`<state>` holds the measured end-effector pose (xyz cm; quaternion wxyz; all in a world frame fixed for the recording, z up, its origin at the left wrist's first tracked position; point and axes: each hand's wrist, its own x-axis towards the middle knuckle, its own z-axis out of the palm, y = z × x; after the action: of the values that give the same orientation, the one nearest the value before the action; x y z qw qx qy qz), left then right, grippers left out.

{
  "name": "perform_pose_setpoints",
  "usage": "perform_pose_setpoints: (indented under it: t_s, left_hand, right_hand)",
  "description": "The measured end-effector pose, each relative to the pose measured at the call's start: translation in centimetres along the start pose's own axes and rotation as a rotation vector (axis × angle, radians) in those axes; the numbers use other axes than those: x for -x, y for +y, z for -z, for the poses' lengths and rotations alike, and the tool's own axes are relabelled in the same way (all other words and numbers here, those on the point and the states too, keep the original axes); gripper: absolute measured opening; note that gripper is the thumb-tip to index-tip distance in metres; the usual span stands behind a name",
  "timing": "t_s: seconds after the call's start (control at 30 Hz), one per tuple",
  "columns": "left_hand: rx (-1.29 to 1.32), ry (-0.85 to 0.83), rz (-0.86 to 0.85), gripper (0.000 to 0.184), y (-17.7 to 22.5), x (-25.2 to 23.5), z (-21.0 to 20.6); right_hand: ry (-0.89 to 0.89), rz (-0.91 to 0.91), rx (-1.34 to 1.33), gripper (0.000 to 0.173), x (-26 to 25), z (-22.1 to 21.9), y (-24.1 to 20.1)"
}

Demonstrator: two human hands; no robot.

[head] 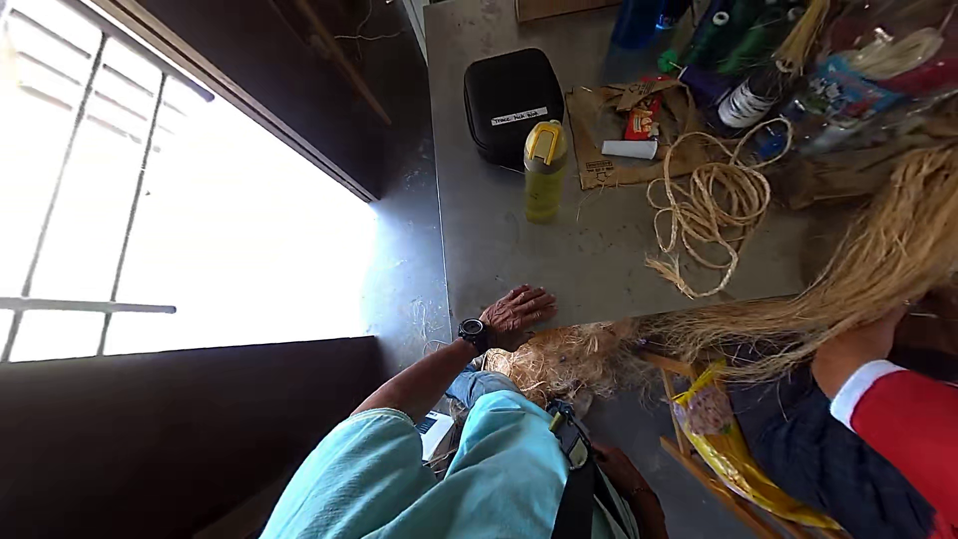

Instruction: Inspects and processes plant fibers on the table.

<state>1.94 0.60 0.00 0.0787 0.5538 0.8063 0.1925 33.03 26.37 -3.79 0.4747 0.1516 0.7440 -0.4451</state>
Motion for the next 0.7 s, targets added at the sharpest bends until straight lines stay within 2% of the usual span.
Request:
perform_pose_setpoints:
  t_s: [0.17, 0.33, 0.47, 0.7]
  left_hand:
    - [-0.009, 0.015, -0.018, 0.065, 0.0, -0.1, -0.3]
    - [-0.038, -0.021, 0.067, 0.062, 0.7, 0.6, 0.6]
    - [-0.073, 0.003, 0.008, 0.062, 0.3, 0.2, -0.3]
    - [-0.149, 0.098, -0.043, 0.064, 0.2, 0.0, -0.6]
  right_hand:
    - [-0.007, -0.039, -0.010, 0.032, -0.4, 0.0, 0.3]
    - [-0.048, 0.015, 0.010, 0.034, -1.5, 0.2, 0.7]
    - [-0.024, 0.044, 0.012, 0.036, -0.9, -0.4, 0.9]
    - [0.044, -0.009, -0.097, 0.042, 1.0, -0.7, 0.8]
